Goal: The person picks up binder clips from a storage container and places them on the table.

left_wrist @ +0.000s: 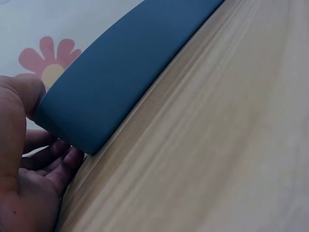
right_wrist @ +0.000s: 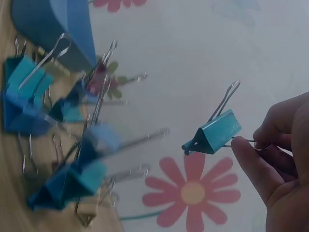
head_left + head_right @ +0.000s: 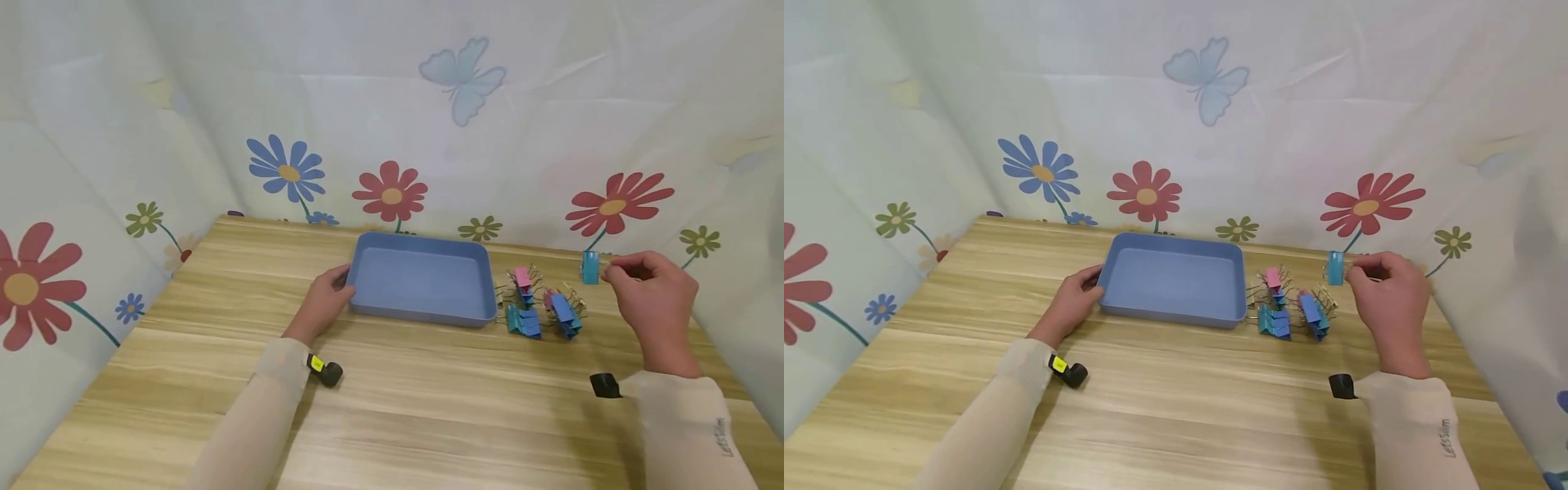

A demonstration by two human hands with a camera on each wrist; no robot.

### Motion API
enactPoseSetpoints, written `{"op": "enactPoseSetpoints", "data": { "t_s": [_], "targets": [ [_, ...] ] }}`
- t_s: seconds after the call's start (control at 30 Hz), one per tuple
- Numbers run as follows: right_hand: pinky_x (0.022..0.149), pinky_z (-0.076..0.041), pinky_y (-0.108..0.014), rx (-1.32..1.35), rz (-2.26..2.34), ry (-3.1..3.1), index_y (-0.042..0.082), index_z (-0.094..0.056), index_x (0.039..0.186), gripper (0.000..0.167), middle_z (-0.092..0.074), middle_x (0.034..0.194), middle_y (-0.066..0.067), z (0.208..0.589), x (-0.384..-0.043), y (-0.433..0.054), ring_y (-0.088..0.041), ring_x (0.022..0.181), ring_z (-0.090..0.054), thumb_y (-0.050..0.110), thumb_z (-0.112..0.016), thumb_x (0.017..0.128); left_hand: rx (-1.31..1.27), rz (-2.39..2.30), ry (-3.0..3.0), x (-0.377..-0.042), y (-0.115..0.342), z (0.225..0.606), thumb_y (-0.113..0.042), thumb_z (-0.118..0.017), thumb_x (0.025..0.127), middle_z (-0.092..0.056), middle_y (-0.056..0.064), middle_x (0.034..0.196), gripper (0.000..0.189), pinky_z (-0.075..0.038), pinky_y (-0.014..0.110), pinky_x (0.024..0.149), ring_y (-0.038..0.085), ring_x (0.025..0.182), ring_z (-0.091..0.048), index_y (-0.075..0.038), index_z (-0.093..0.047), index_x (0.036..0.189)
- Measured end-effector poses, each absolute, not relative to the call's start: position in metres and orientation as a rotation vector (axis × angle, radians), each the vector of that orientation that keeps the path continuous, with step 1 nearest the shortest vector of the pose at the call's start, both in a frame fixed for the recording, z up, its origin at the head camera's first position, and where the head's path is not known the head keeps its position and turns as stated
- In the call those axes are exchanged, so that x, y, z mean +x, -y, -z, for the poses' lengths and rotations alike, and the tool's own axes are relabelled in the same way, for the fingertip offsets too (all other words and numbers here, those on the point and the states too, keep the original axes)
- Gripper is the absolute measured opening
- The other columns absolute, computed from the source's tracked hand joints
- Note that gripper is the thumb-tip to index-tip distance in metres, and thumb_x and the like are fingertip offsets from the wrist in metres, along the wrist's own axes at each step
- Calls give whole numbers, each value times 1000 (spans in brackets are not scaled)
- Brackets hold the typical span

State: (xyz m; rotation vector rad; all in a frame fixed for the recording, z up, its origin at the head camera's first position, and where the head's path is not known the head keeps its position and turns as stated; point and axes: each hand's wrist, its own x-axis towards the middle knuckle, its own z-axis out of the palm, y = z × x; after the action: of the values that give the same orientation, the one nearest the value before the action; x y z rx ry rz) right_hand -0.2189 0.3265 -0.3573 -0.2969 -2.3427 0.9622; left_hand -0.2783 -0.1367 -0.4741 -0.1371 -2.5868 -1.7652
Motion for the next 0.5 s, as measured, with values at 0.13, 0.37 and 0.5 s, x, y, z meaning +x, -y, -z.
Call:
{"op": "enactPoseSetpoints", "data": {
  "t_s": [0.13, 0.37, 0.5],
  "targets": [
    [55, -38, -10, -388, -926, 2405, 8, -72, 103, 30, -47, 68, 35, 365, -217, -342, 9, 65, -46, 32, -64, 87, -139, 1750, 2586, -276, 138, 473, -14, -54, 90, -46, 16, 147, 57, -40, 38, 110, 27, 134, -48, -4, -43, 145],
    [54, -42, -15, -471, -868, 2583, 5, -69, 112, 40, -60, 84, 13, 383, -219, -361, 6, 68, -44, 37, -58, 91, -112, 1797, 2587, -272, 140, 473, -15, -52, 92, -45, 17, 148, 57, -41, 41, 109, 28, 136, -46, -4, -41, 146],
    [53, -44, -17, -429, -850, 2637, 3, -68, 113, 41, -68, 94, -7, 391, -220, -369, 11, 64, -45, 36, -57, 92, -67, 1824, 2573, -270, 139, 470, -15, -53, 91, -46, 17, 147, 57, -42, 42, 108, 27, 135, -46, -4, -41, 146]
  ]
}}
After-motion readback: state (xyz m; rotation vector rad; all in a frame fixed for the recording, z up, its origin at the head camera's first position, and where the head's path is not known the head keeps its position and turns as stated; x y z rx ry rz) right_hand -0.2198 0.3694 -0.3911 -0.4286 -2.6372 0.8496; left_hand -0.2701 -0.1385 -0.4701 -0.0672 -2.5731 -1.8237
